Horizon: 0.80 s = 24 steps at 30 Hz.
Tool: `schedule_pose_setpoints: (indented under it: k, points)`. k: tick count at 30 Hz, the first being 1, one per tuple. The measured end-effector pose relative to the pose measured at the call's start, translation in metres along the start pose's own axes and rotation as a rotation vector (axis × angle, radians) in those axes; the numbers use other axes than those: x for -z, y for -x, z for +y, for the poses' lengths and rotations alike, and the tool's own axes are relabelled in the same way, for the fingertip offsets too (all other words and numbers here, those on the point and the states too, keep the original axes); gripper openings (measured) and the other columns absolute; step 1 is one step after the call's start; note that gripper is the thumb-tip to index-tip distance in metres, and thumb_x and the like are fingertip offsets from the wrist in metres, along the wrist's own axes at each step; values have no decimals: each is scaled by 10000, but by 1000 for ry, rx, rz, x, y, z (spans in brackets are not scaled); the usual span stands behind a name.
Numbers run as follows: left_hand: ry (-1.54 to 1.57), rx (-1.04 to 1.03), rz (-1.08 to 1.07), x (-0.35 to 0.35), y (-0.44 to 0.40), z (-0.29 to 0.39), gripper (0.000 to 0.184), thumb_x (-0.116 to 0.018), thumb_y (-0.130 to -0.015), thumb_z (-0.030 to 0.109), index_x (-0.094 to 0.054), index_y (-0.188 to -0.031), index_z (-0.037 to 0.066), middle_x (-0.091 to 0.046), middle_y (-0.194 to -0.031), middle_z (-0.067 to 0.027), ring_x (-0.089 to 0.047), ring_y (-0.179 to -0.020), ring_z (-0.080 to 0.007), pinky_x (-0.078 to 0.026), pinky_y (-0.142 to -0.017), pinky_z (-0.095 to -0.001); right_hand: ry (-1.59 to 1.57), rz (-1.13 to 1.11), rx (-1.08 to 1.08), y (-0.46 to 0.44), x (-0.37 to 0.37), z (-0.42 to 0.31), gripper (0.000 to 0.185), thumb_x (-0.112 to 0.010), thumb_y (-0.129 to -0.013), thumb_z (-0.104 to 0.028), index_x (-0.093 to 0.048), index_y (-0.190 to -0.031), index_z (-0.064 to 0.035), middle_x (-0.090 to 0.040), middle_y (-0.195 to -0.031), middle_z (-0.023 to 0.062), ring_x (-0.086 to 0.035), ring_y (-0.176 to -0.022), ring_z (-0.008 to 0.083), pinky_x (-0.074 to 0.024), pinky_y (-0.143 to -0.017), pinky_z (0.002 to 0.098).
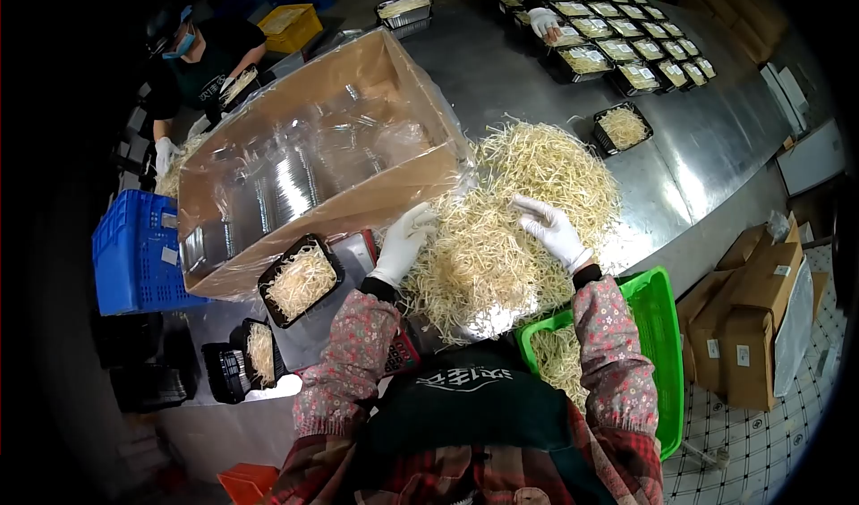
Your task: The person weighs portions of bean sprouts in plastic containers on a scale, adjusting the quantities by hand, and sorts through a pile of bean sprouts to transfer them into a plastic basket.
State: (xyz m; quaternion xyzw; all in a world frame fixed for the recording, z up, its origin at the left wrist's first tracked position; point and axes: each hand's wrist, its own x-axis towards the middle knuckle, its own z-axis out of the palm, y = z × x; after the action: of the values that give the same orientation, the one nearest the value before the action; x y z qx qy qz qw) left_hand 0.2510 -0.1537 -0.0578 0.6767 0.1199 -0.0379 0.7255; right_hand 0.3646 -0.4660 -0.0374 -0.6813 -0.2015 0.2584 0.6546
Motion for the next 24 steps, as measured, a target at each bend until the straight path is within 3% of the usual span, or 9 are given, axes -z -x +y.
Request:
schedule_pose_setpoints:
  k: [1, 3, 4, 7, 8, 11, 15, 20, 24]
  points:
    - [1, 1, 3, 1, -1, -3, 537, -502, -944, -25, -423, -1474, 10, -609, -1329, -124, -636, -1128, -193, -506, -900, -280, 24, 27, -21, -8, 6, 3, 467, -641, -954, -70, -542, -1409, -29, -624, -1352, 83, -595, -1176, 151, -464, -1033, 303]
    - [-494, -53, -58, 2, -6, -9, 532, -537, -967, 92, -412, -1475, -1, -599, -1347, -185, -617, -1182, -284, -478, -999, -355, 490, 93, 73, -25, 17, 11, 453, -645, -962, -186, -564, -1379, -28, -630, -1344, 142, -601, -1223, 251, -465, -1051, 368]
    - [-713, -60, -61, 0, -14, -17, 580, -575, -975, 282, -430, -1465, 7, -539, -1396, -253, -533, -1277, -390, -410, -1090, -436, 685, 80, 14, -33, 13, 9, 465, -628, -963, -244, -566, -1373, -34, -623, -1349, 152, -594, -1234, 285, -456, -1061, 385]
    - [-991, -50, 28, -35, -26, -34, 668, -576, -956, 460, -458, -1451, 28, -487, -1435, -268, -439, -1340, -443, -367, -1120, -476, 1059, -9, 33, -63, -16, 32, 507, -572, -974, -379, -546, -1403, -109, -544, -1424, 186, -515, -1308, 341, -425, -1080, 440]
    - [-1052, -203, 121, -43, -34, -61, 729, -579, -936, 537, -450, -1458, 47, -470, -1453, -250, -417, -1353, -439, -371, -1099, -515, 1166, 18, 51, -67, -33, 35, 526, -567, -973, -409, -534, -1416, -127, -527, -1441, 179, -507, -1312, 346, -421, -1074, 461]
    - [-1233, -174, -43, -70, -9, -47, 717, -591, -930, 537, -448, -1459, 75, -486, -1428, -217, -396, -1371, -405, -354, -1110, -506, 1261, -38, 0, -58, -57, 44, 578, -533, -975, -491, -497, -1446, -159, -489, -1471, 174, -496, -1308, 367, -427, -1036, 509]
    - [-1364, -208, -256, -79, 69, -21, 780, -705, -821, 527, -462, -1458, 150, -467, -1387, -155, -372, -1371, -379, -363, -1082, -536, 1331, -218, 195, 27, -64, 26, 689, -504, -908, -673, -603, -1309, -121, -569, -1304, 175, -574, -1135, 330, -483, -911, 474]
    - [-1413, -228, -260, -79, 107, -31, 957, -835, -707, 427, -381, -1510, 173, -348, -1504, -155, -319, -1407, -383, -391, -1043, -581, 1365, -286, 9, 90, -72, 19, 1153, -894, -631, -437, -263, -1569, -212, -224, -1612, 212, -398, -1369, 476, -478, -957, 558]
    - [-1410, -184, -233, -83, 63, -21, 1013, -863, -670, 326, -352, -1536, 201, -277, -1560, -171, -359, -1362, -404, -470, -1001, -514, 1452, -256, -94, 56, -76, 16, 1279, -931, -584, -335, -150, -1593, -246, -201, -1618, 210, -421, -1333, 502, -535, -892, 532]
